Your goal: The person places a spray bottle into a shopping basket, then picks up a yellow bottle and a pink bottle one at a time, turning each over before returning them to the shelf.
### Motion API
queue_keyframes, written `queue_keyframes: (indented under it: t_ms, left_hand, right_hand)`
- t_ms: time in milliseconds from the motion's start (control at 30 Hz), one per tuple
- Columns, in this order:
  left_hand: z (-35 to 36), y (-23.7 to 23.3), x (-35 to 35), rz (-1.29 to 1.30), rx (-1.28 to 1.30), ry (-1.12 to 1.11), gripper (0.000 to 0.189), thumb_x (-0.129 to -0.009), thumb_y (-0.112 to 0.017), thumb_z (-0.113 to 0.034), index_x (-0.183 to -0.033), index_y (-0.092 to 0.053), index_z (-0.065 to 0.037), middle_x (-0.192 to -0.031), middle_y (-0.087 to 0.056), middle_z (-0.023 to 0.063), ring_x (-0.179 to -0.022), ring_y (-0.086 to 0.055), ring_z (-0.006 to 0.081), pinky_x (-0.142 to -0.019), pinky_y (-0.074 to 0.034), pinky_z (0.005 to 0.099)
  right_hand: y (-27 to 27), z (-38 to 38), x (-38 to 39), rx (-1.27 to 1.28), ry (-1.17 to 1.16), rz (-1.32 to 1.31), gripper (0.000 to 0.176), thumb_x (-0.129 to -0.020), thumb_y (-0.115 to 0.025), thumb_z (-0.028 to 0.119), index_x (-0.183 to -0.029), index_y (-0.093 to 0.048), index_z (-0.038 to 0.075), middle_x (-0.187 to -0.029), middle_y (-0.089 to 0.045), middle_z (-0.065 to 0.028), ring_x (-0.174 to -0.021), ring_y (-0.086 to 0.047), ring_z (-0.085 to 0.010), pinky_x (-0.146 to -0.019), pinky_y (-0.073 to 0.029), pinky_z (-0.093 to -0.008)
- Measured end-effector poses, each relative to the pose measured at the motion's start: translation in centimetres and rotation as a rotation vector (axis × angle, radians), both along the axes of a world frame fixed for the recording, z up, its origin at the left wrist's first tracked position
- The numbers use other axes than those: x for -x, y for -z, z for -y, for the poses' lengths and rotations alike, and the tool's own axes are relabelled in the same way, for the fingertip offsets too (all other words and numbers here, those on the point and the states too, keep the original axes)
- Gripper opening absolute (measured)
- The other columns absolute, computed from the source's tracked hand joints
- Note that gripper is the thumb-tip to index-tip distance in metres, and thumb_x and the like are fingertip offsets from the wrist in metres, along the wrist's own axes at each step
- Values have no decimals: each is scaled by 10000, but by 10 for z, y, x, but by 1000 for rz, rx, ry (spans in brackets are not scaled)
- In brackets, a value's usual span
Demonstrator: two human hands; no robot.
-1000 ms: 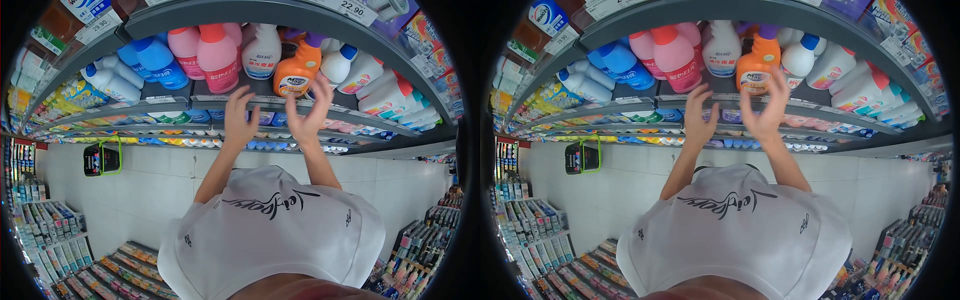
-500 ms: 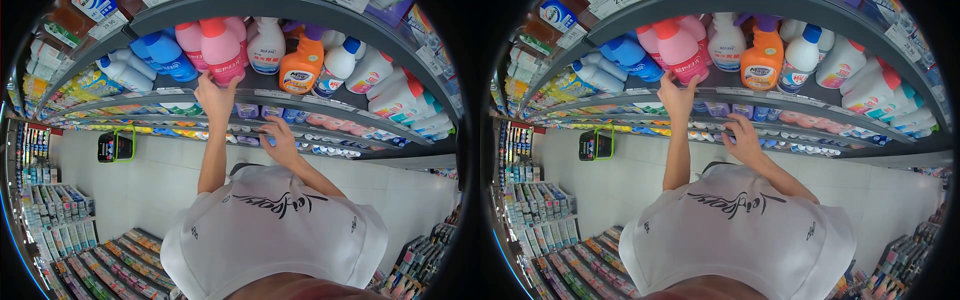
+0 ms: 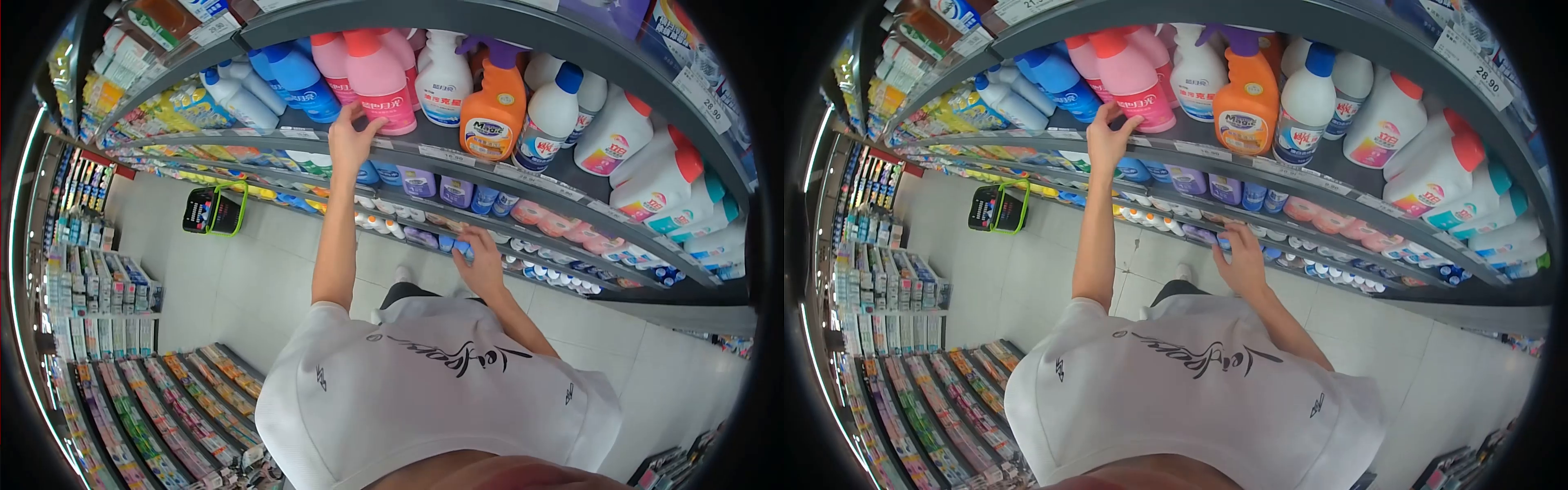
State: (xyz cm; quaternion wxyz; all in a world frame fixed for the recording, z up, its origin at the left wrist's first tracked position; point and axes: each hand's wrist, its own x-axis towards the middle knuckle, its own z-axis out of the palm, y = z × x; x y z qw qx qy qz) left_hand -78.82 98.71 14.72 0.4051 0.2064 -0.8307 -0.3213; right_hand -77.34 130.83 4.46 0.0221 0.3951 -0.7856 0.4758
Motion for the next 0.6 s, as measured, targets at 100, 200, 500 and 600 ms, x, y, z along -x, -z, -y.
queue_keyframes:
  t_ms: [100,200,500,600]
  left_hand:
    - [3,0,1,11,1,18,608,-690,-824,-256,-1146,-581,65,-1049,-672,210,-1005,-657,298,-859,-498,369]
    - [2,0,-1,16,9,25,577,-717,-816,-202,-1148,-566,88,-1057,-673,208,-1032,-649,255,-874,-495,334]
    - [-2,16,-47,-90,313,-151,331,-820,-698,-143,-1100,-610,7,-1073,-650,174,-1021,-613,309,-878,-461,377]
    - [-10,23,-95,-332,229,-69,204,-842,-635,-108,-1017,-607,-6,-1015,-643,148,-943,-596,323,-847,-442,400]
  right_hand:
    - [5,0,3,0,-9,8,247,-736,-709,74,-951,-603,16,-1089,-579,-151,-1029,-565,-346,-874,-459,-421]
    - [1,3,3,-8,-8,3,235,-735,-709,69,-940,-605,21,-1088,-586,-143,-1010,-583,-332,-854,-472,-403]
    - [-1,52,-18,-54,-89,-15,223,-754,-689,76,-946,-597,14,-1061,-593,-152,-996,-576,-345,-848,-464,-398]
    - [6,81,-29,-67,-134,-51,239,-760,-687,97,-963,-596,10,-1042,-601,-153,-983,-581,-346,-851,-458,-401]
